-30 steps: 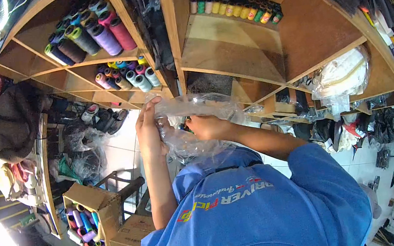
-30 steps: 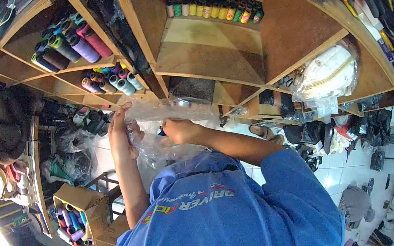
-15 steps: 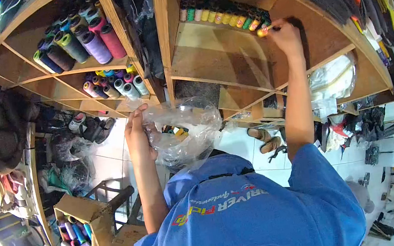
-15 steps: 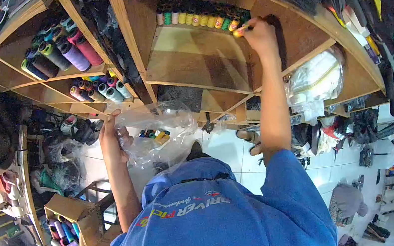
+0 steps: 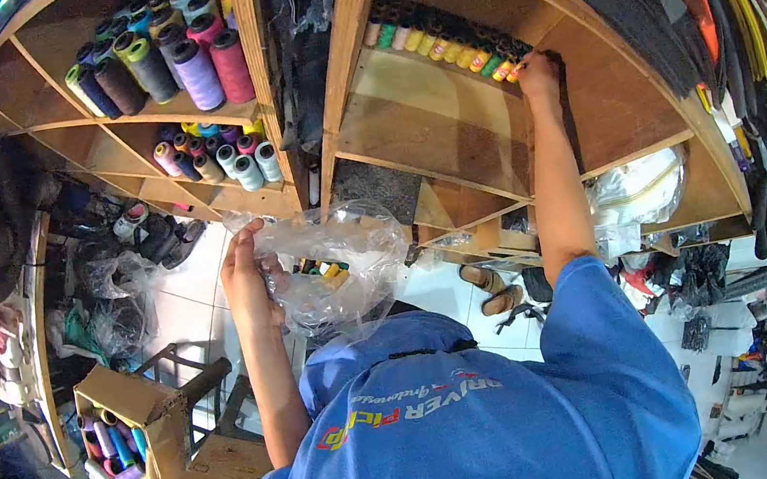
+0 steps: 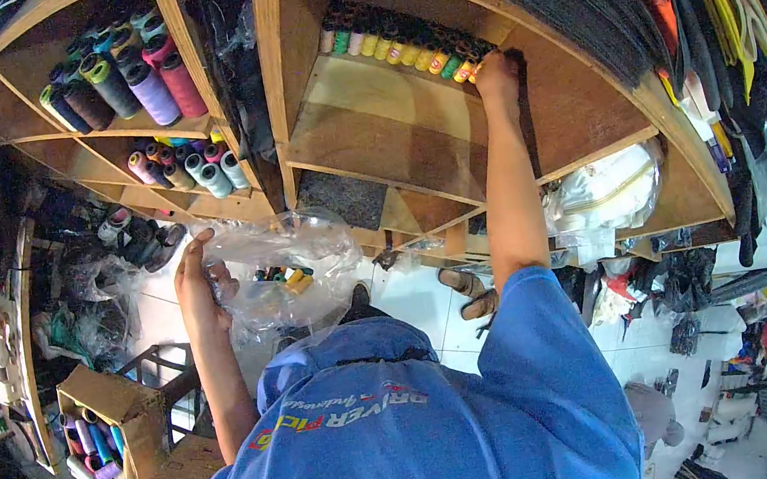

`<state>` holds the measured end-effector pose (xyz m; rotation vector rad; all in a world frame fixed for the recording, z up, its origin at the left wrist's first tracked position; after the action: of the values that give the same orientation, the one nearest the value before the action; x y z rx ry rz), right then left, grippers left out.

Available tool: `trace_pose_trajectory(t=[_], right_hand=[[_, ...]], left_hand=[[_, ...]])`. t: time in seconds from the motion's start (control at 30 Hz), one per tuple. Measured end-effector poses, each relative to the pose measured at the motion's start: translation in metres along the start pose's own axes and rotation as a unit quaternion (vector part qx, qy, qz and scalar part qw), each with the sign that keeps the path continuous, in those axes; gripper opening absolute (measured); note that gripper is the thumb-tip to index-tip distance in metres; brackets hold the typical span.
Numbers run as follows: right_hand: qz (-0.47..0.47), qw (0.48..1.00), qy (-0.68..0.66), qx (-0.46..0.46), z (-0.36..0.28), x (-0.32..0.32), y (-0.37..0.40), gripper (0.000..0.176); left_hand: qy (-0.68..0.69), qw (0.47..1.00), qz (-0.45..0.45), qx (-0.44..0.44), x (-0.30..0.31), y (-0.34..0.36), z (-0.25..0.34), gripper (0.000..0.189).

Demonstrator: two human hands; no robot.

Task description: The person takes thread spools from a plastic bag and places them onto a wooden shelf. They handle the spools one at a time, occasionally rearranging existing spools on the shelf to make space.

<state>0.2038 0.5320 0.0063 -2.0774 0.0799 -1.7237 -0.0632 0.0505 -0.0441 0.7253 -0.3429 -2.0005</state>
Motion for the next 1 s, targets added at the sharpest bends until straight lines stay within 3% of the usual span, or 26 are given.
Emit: trace_pose_trajectory(t=[0.07, 0.17, 0.27, 0.47, 0.57, 0.67, 0.77, 0.8, 0.83, 0.9, 0.93, 0.97, 1.0], right_hand=[[0.035, 0.999, -0.022, 0.021, 0.012, -0.014, -0.003, 0.02], [0.014, 1.0, 0.018, 0.002, 0.006, -0.009, 0.0, 0.02], [0.073, 0.996, -0.041, -0.005, 0.014, -0.017, 0.005, 0.02], [0.016, 0.998, -0.055, -0.021, -0.008, 0.009, 0.043, 0.021], [0.07, 0.997, -0.029, -0.016, 0.0, -0.017, 0.054, 0.024], [0.004, 0.996, -0.051, -0.079, 0.001, -0.014, 0.063, 0.027], [-0.193, 0.969, -0.143, -0.065, -0.041, 0.036, 0.095, 0.033], [-0.32, 0.893, -0.315, -0.012, -0.056, 0.03, 0.113, 0.033], [-0.431, 0.77, -0.469, 0.039, -0.073, 0.03, 0.137, 0.033], [-0.592, 0.634, -0.485, 0.115, -0.133, 0.063, 0.2, 0.029], [-0.609, 0.624, -0.431, 0.234, -0.158, 0.058, 0.23, 0.031], [-0.616, 0.558, -0.473, 0.293, -0.176, 0.042, 0.261, 0.032], [-0.587, 0.56, -0.472, 0.345, -0.194, 0.024, 0.292, 0.034]], left_hand=[[-0.004, 1.0, -0.005, -0.004, 0.0, 0.0, -0.001, 0.029], [-0.008, 1.0, -0.002, -0.003, -0.004, 0.003, 0.003, 0.029], [-0.002, 1.0, -0.009, -0.011, -0.003, 0.004, 0.003, 0.029], [-0.007, 0.999, 0.007, -0.031, 0.0, -0.001, -0.001, 0.028], [-0.005, 1.0, 0.008, -0.027, -0.004, 0.002, 0.0, 0.025], [-0.004, 1.0, -0.005, -0.018, -0.006, 0.004, 0.0, 0.024], [0.009, 1.0, -0.016, -0.008, -0.005, 0.006, 0.0, 0.024], [0.015, 1.0, -0.018, -0.005, -0.006, 0.006, 0.0, 0.024], [-0.009, 1.0, -0.016, -0.013, -0.007, 0.008, 0.0, 0.027], [0.011, 1.0, -0.007, -0.002, -0.014, 0.01, -0.003, 0.027], [0.021, 1.0, -0.004, 0.003, -0.016, 0.011, -0.004, 0.026], [0.029, 0.999, -0.034, 0.01, -0.019, 0.014, -0.004, 0.027], [0.021, 0.999, -0.044, 0.003, -0.023, 0.017, -0.003, 0.027]])
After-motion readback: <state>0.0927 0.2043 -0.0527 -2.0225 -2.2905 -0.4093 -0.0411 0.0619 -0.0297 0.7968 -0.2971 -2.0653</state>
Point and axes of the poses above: each hand's wrist, its own y-axis away from the middle knuckle, its own x-axis out of the back of the hand, z = x × y, the point moved 4 cm from there along -y, towards the middle knuckle, and after that the axes turned 2 degrees about z, right-handed, at the moved point
